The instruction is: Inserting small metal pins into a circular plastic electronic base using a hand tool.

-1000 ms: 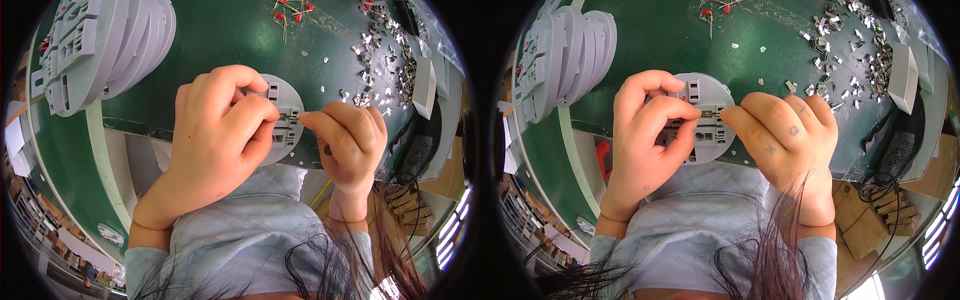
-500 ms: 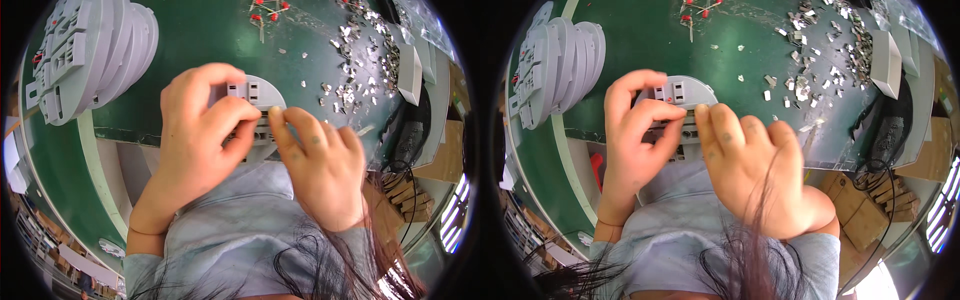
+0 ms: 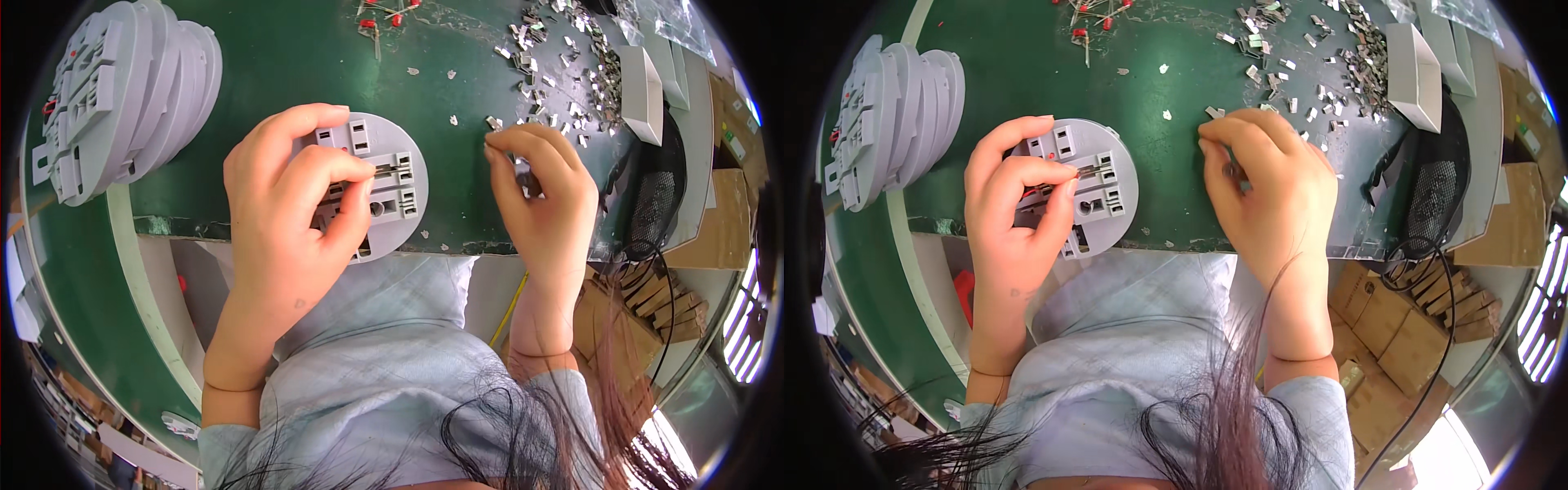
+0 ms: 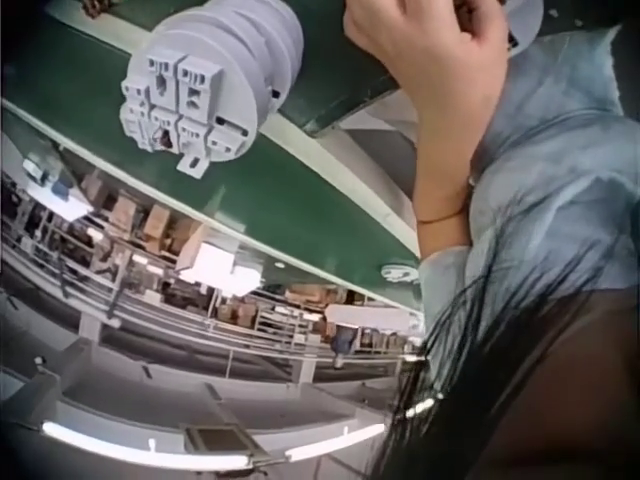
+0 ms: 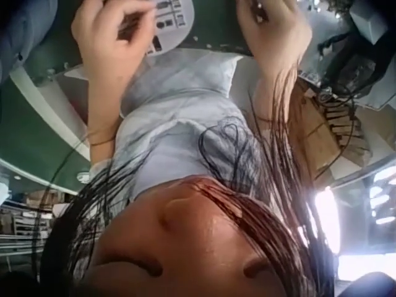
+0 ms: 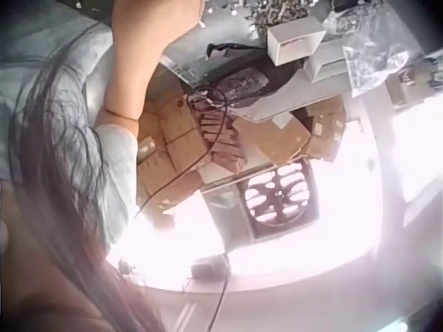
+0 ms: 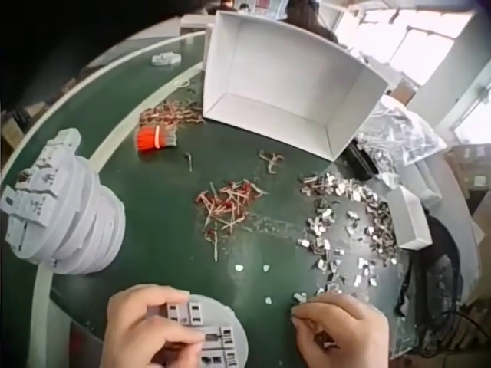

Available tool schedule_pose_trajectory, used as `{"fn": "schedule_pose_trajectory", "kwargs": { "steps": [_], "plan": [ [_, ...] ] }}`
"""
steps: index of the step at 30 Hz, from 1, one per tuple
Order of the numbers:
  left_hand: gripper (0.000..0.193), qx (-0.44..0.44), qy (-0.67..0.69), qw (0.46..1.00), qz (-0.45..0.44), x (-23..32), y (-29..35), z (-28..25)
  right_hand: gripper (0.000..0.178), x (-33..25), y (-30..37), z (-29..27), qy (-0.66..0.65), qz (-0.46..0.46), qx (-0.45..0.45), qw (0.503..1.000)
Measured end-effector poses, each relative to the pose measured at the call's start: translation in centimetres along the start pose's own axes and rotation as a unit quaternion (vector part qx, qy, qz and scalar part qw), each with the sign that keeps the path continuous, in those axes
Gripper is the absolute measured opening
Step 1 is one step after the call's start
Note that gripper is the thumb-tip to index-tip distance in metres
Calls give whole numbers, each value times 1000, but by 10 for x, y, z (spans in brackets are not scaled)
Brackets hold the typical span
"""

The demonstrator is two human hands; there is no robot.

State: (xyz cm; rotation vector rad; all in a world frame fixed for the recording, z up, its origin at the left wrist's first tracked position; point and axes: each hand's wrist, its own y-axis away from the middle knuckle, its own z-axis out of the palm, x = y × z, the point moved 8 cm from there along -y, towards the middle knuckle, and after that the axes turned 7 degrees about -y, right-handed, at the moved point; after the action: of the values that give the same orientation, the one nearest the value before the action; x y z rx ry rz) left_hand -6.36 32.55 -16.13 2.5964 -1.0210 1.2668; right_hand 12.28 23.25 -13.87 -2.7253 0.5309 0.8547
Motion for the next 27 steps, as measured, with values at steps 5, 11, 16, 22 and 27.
{"fn": "schedule_pose_trajectory", "kwargs": {
  "steps": [5,11,16,22,27],
  "plan": [
    [22,15,-20,1000,18,5,0,0,16,-32,2,2,-103,-17,-20,994],
    [19,-15,-28,999,18,7,-2,0,18,-45,0,28,-147,-82,-67,983],
    [20,-26,-22,999,10,6,-2,0,31,-40,5,26,-99,-109,-43,988],
    [22,-39,4,999,-4,4,-4,2,16,-44,4,25,-118,-63,-55,990],
    [23,-31,-15,999,18,5,-5,1,24,-36,10,27,-199,-40,-24,979]
  ]
}}
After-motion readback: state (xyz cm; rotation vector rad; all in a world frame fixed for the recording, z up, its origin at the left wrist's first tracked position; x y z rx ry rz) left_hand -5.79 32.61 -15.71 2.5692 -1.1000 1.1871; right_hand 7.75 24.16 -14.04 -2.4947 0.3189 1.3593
